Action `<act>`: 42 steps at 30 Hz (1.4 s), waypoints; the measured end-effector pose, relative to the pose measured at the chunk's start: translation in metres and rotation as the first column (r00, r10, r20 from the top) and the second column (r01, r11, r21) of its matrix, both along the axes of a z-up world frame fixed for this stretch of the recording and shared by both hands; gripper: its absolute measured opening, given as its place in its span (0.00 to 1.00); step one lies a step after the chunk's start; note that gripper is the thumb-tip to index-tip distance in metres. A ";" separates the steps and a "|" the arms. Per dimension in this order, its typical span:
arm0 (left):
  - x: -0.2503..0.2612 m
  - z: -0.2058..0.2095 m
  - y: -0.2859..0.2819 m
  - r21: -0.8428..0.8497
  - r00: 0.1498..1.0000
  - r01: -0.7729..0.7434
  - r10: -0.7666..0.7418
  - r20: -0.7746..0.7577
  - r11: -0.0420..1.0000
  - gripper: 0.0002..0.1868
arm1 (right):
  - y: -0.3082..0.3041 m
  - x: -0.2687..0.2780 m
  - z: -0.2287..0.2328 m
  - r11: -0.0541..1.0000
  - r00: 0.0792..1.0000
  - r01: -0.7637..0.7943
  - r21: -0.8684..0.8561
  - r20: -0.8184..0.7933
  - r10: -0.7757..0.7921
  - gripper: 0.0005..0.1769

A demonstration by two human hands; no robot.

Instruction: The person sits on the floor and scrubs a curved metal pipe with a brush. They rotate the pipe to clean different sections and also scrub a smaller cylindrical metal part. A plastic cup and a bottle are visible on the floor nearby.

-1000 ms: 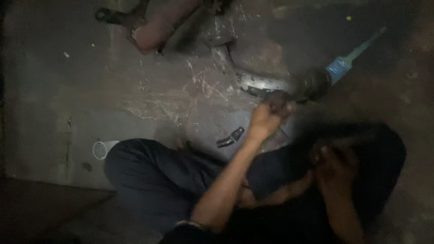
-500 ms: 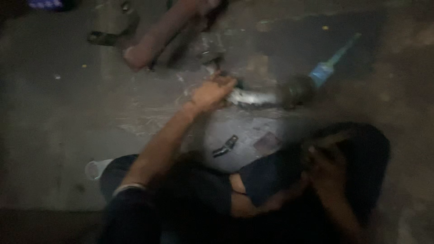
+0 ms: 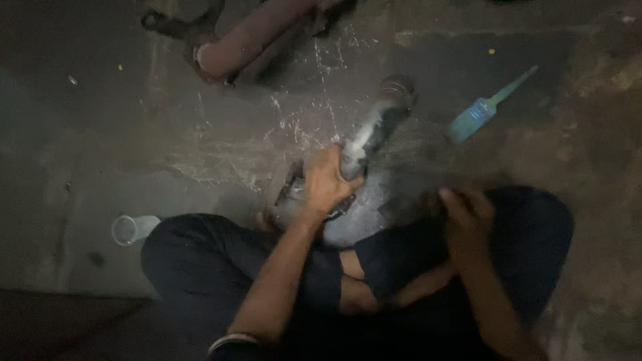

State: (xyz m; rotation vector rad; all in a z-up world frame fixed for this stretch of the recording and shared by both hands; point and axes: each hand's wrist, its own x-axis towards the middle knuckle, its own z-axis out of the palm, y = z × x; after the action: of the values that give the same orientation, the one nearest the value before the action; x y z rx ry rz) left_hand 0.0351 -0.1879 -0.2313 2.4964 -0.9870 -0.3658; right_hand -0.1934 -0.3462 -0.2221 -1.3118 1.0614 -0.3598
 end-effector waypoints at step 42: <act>-0.004 0.003 -0.002 -0.051 0.929 0.001 -0.020 -0.371 0.999 0.36 | 0.006 0.122 -0.079 0.661 0.970 0.172 -0.730 0.243 0.016 0.23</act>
State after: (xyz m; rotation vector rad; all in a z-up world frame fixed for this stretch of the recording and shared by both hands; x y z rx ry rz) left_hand 0.0311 -0.1897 -0.2287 2.2601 -0.8413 -0.7744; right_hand -0.0714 -0.3399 -0.3014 -1.8986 0.7800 -1.0856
